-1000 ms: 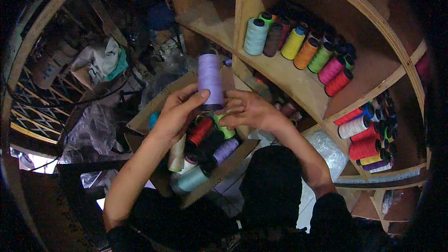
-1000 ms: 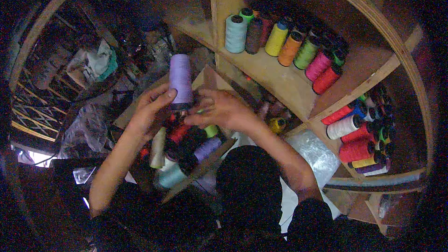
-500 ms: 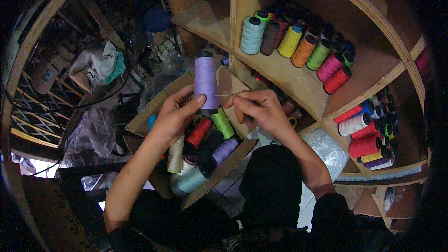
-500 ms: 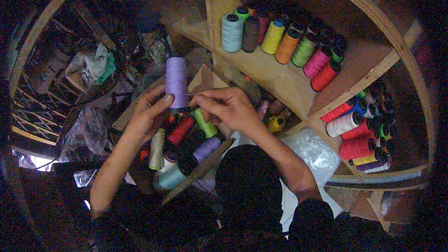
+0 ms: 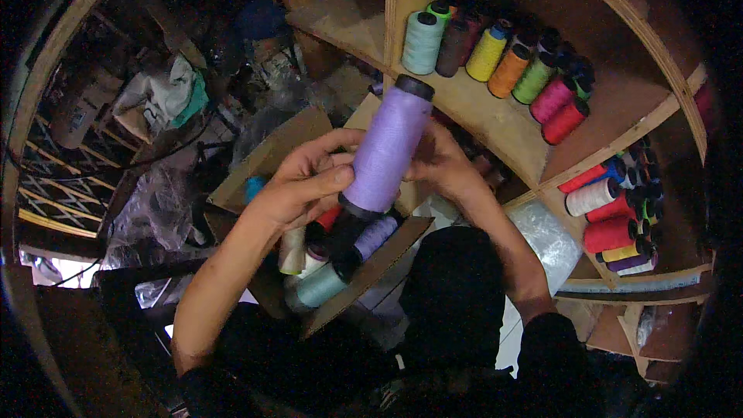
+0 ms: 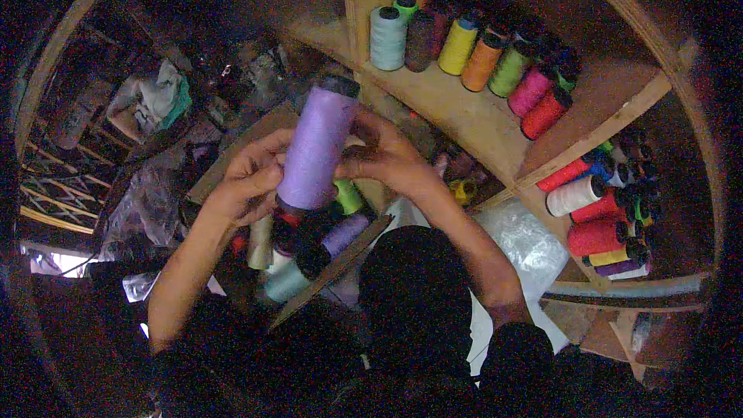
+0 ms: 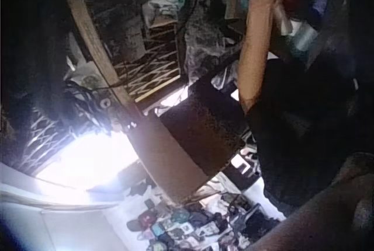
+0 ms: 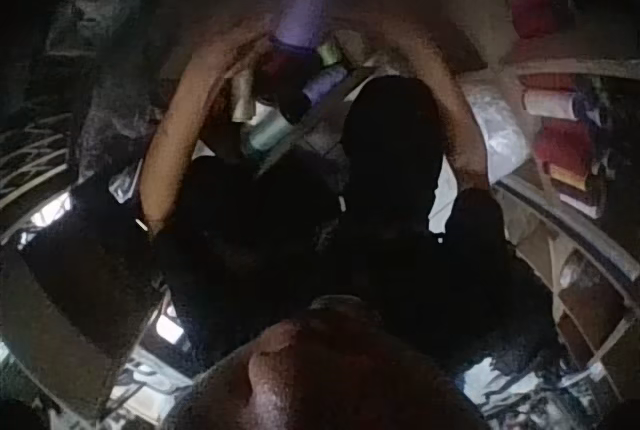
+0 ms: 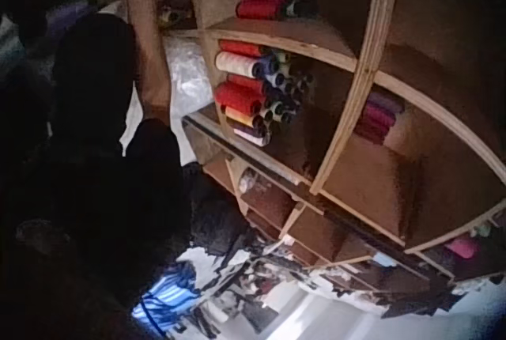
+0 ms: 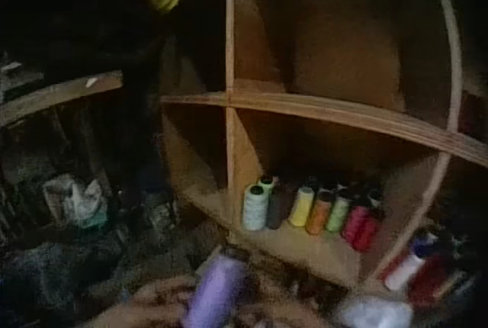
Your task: The person organizes spools of thread by picking them up from a box and placing them onto wooden shelves.
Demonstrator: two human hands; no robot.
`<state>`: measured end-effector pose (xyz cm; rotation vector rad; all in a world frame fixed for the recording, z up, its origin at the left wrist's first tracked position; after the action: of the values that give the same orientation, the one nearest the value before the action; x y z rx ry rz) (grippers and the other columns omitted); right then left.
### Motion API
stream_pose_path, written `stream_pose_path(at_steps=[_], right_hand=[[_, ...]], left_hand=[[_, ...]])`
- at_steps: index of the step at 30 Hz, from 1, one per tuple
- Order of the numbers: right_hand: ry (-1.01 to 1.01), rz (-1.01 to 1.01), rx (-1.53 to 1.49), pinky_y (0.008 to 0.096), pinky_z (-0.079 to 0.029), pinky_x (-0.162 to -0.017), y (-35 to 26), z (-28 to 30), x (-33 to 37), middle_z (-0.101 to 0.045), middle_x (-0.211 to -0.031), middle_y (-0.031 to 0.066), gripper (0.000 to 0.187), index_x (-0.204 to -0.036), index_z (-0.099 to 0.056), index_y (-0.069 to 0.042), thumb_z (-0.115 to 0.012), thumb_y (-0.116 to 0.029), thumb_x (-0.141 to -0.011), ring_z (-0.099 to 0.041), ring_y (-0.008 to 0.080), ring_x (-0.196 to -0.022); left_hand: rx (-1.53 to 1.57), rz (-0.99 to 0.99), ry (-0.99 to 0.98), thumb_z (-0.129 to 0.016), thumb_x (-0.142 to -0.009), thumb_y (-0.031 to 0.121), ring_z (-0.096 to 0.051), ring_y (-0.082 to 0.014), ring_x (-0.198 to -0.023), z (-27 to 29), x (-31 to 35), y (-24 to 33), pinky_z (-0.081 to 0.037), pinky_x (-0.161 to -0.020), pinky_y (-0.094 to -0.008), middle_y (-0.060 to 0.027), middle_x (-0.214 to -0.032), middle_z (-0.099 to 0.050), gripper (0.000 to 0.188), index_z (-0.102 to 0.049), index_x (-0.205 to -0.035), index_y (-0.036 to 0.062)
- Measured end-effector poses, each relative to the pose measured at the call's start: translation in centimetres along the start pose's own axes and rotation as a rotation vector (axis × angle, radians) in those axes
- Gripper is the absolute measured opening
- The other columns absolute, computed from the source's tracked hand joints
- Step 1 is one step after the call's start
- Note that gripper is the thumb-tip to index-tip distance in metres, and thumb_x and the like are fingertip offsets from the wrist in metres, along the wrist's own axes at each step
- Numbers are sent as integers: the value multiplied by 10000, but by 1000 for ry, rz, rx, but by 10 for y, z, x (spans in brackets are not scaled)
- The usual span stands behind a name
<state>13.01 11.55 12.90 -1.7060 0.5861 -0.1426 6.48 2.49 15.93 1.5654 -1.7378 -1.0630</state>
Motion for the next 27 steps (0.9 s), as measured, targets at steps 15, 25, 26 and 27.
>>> stream_pose_path(at_steps=[15,25,26,27], right_hand=[[1040,137,1064,322,-487,-737,-137,137,85,-661,-921,147,365,-997,-561,11,-708,-186,-727,-648,203,-848],[1308,38,1333,469,-485,-662,-108,187,87,-612,-818,266,438,-1032,-515,12,-723,-192,-706,-613,404,-779],[1306,32,1327,468,-485,-659,-107,186,86,-612,-817,267,439,-1037,-511,13,-720,-194,-711,-613,406,-774],[1303,25,1323,468,-485,-656,-107,186,84,-611,-816,267,440,-1043,-508,13,-717,-196,-717,-613,409,-768]], left_hand=[[-1821,375,230,-623,-776,307,-591,-389,-860,84,54,8,-465,-752,-452,-253,-869,-608,371,-589,-975,-4],[-1676,689,16,-649,-741,365,-576,-370,-929,97,51,-33,-450,-815,-424,-221,-948,-614,435,-604,-979,4],[-1684,684,-16,-649,-742,363,-575,-372,-926,97,52,-34,-450,-815,-423,-220,-949,-613,431,-605,-980,7],[-1675,685,-46,-646,-748,359,-579,-368,-916,100,53,-38,-450,-814,-421,-215,-938,-616,419,-608,-977,10]])
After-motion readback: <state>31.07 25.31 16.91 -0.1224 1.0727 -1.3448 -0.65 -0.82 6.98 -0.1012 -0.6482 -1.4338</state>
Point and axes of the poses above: each hand's wrist, its own x-axis away from the middle knuckle, its own z-axis out of the back of the hand, y = z × x, the point moved 10 cm from there along -x, towards the middle knuckle
